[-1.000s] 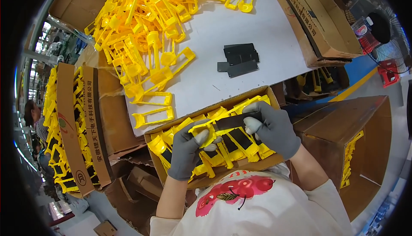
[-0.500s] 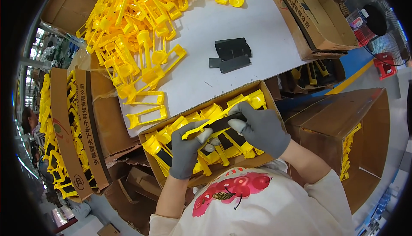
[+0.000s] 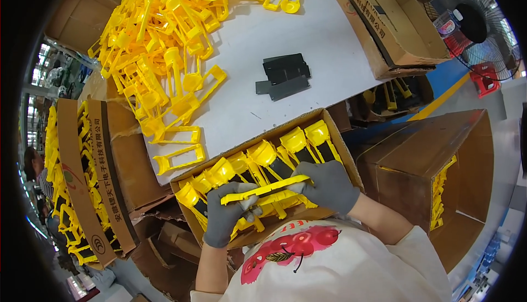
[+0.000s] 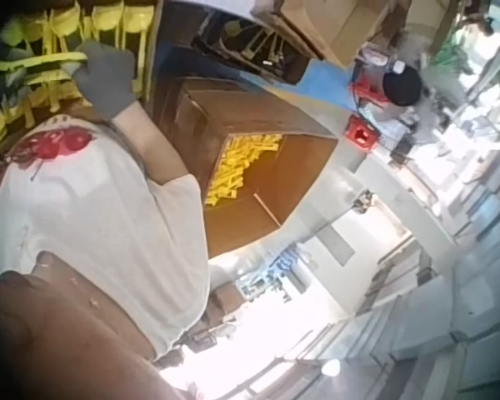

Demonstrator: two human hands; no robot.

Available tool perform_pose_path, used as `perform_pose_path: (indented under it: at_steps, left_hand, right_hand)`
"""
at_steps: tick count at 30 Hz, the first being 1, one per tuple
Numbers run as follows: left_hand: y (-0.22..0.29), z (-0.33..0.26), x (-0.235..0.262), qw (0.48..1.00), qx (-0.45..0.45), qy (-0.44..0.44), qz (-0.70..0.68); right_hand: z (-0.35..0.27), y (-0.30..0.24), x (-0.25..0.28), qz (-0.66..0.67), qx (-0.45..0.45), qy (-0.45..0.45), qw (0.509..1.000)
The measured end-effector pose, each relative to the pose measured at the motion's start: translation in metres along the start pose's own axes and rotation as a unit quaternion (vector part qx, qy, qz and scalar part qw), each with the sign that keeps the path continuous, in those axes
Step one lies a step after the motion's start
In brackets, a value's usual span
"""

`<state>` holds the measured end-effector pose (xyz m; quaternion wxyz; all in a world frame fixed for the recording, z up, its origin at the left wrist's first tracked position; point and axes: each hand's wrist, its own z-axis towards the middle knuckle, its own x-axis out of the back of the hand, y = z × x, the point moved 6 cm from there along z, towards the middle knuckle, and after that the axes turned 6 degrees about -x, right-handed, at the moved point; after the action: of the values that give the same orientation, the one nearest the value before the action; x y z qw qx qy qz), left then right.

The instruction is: The recorder is assembling yellow plastic light fixtures by snapping black solar panel components into the frames and placing the finished parts into a cardboard box.

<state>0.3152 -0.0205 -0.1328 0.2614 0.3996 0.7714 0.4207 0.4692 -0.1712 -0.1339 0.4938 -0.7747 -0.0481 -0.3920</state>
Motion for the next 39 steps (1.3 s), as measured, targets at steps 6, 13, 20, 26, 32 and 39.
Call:
perform_pose_path:
  at_steps: [6, 13, 20, 26, 32, 39]
  left_hand:
    - [0.026, -0.001, 0.046, 0.984, 0.076, -0.087, 0.136]
    - [0.056, 0.029, 0.033, 0.831, -0.137, -0.019, 0.538]
    - [0.051, 0.03, 0.205, 0.724, -0.111, 0.35, 0.584]
    - [-0.016, 0.062, 0.251, 0.892, -0.065, 0.245, 0.375]
    - [-0.005, 0.028, 0.23, 0.882, -0.283, 0.255, 0.276]
    - [0.035, -0.012, 0.103, 0.927, -0.266, 0.25, 0.088]
  right_hand:
    - [0.058, -0.024, 0.052, -0.009, 0.126, 0.029, 0.992]
    - [0.161, 0.005, 0.043, -0.231, 0.132, 0.064, 0.962]
    - [0.176, 0.004, 0.037, -0.303, 0.104, 0.008, 0.947]
    - [0.165, -0.001, 0.045, -0.277, 0.135, 0.054, 0.95]
    - [0.116, -0.029, 0.091, 0.034, 0.141, 0.154, 0.977]
    - [0.043, -0.022, 0.064, 0.396, -0.076, 0.006, 0.915]
